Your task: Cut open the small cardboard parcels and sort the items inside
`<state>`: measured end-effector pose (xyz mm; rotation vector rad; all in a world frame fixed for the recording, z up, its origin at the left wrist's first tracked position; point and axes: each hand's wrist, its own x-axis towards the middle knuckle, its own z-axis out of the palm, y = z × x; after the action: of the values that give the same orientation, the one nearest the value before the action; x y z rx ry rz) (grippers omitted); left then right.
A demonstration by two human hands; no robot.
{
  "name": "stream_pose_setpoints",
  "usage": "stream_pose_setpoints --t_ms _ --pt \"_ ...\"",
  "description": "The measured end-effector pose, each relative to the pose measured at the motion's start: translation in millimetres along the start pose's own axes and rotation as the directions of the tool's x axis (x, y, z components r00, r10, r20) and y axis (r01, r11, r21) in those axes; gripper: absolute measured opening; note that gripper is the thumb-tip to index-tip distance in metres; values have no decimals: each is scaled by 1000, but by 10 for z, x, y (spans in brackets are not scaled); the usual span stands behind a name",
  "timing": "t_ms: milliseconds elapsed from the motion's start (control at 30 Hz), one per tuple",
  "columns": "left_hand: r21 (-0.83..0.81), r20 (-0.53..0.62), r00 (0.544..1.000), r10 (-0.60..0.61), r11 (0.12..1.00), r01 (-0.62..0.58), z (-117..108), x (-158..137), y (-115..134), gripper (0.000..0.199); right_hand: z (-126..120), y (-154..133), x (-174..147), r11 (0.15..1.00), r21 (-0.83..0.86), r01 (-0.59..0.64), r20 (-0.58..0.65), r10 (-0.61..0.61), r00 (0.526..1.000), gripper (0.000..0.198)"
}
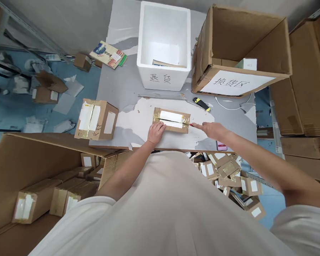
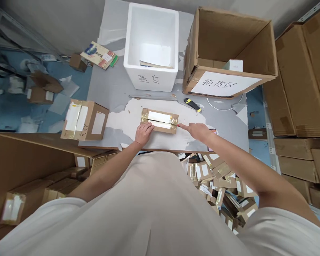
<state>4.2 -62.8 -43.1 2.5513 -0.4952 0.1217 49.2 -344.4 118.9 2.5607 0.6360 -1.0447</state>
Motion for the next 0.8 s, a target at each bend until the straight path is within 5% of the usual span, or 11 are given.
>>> stream_pose_setpoints --t_ms 300,433,533,633,733,800 --pt "8 55 998 -14 1000 14 -48 39 1 31 141 26 -347 994 25 -105 -25 105 994 82" --pt "36 81 997 -4 999 1 -145 17 71 29 285 56 -501 966 213 -146 -119 174 977 70" --pt "70 111 994 7 997 -15 -256 50 127 27 484 -49 -516 855 493 -160 -228 305 925 59" --pt "96 153 988 33 994 -48 -360 219 160 35 686 -271 -405 655 741 -151 -189 418 889 58" --pt "102 180 980 84 989 -104 -415 496 152 71 789 -481 -249 475 871 -128 -109 441 891 60" --pt "104 205 972 115 985 -139 -414 668 122 97 783 -569 -180 434 892 -128 -90 447 890 60"
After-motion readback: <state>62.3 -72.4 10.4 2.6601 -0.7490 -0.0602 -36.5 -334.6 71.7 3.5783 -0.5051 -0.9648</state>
